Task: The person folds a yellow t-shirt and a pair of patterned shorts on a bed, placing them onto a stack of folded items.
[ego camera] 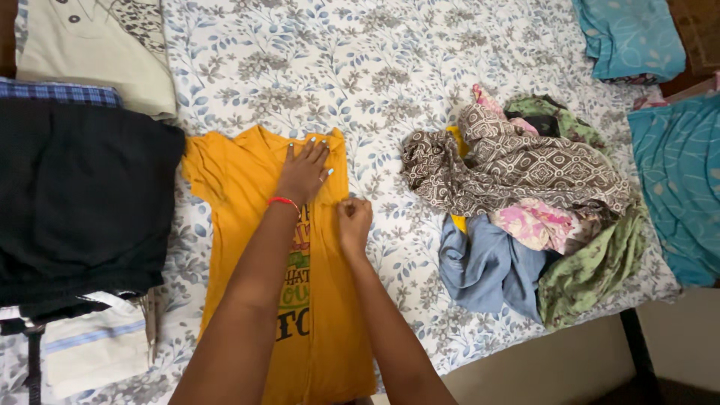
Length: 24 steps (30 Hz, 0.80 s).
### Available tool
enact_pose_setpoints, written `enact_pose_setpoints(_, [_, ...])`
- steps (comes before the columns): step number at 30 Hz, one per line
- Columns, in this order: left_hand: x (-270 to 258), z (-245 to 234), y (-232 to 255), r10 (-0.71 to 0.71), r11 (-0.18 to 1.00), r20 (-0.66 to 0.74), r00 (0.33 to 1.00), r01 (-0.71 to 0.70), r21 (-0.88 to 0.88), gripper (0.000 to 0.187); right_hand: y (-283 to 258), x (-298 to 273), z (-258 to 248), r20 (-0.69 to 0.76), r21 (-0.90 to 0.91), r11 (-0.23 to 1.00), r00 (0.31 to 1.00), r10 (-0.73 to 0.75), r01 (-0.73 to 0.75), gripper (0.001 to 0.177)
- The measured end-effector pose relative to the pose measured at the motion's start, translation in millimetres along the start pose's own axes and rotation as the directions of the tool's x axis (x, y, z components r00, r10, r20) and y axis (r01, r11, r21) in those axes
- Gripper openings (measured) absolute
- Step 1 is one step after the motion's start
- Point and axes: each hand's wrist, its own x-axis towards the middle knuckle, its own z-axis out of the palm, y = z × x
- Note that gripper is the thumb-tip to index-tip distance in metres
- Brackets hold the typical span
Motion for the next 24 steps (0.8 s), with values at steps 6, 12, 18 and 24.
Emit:
enact_pose_setpoints(6, [-13.8, -13.9, 13.5, -0.03, 0.998, -0.142, 0.989, 0.037, 0.047, 0.056, -41.6, -13.4, -9.3, 0.199, -0.19, 0.868, 0.884, -0.423, 0.458, 0.048])
enact_pose_setpoints(12, [-112.3, -55.7, 22.2, -0.285, 0.907, -0.392, 0.875, 0.113, -0.407, 0.057, -46.9, -5.3, -8.3, 0.444, -0.485, 0.741, 0.861, -0.248, 0.464, 0.058])
enact_pose_setpoints(18, [-267.4, -96.3, 36.0, -0.593, 0.793, -0.376, 0.712, 0.434, -0.428, 0.061, -96.7, -20.8, 38.4, 0.247, -0.194, 0.832, 0.847, -0.471, 0.519, 0.047])
enact_pose_setpoints(24, [-342.8, -103.8, 40.3, -0.794, 0.598, -0.065, 0.605, 0.756, -0.268, 0.074, -165.1, -43.8, 142.9, 0.541, -0.134, 0.723, 0.661, -0.52, 0.678, 0.077])
